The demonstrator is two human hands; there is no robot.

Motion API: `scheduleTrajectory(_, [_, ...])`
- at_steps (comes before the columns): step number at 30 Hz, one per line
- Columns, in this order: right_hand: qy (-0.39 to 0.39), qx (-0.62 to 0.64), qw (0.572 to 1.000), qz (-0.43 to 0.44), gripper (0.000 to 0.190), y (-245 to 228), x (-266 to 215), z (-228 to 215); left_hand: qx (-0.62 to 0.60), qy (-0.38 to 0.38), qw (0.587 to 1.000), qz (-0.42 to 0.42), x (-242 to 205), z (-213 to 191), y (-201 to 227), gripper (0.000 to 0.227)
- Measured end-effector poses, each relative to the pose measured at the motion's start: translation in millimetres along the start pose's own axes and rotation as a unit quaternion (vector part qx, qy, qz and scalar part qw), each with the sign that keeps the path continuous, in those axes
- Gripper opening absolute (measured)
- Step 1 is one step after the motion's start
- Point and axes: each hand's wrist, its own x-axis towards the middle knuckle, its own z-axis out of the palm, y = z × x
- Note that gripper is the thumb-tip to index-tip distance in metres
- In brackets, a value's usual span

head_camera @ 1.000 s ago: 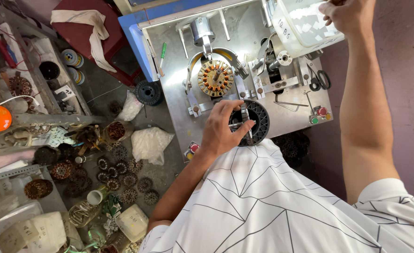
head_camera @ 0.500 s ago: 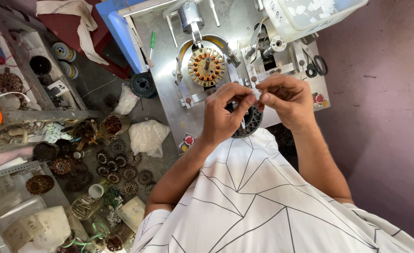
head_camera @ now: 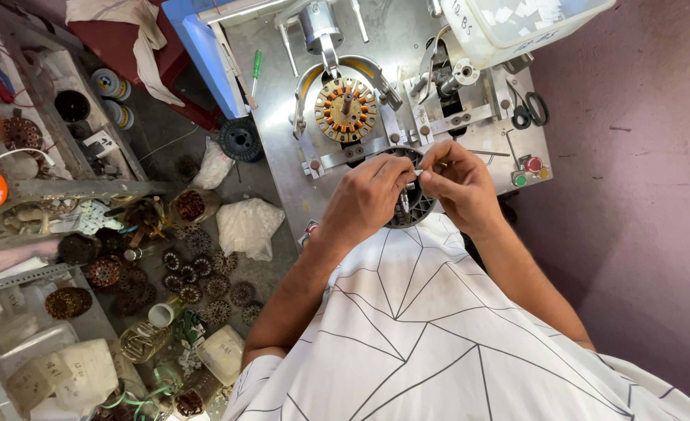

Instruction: The person places small white rectangular components into the slots of a black circular mechanical part. They repeatedly pick up components from a nearby container and insert them into the part. The person then uses a metal tool to adjust the part and removes a circular component from the machine.

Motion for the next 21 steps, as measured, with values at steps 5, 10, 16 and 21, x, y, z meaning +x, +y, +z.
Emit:
scheduleTrajectory(5, [0.037,-0.161,0.984,-0.062,0.012,-2,-2,7,-0.082,0.020,0.996,-0.036,-3,3,-1,0.013])
scheduleTrajectory(10, [0.025,-0.310,0.942,-0.123,0.013,-14,-7,15,-0.107,0.035,0.993,-0.036,-6,-1,-1,0.010])
scheduleTrajectory(16, [0.007,-0.413,0.894,-0.175,0.013,-20,-10,24,-0.136,0.062,0.988,-0.028,-9,-5,0,0.008])
scheduleTrajectory(21, [-0.045,-0.445,0.863,-0.234,0.011,-27,-10,29,-0.152,0.069,0.986,-0.005,-16,0,0,0.010])
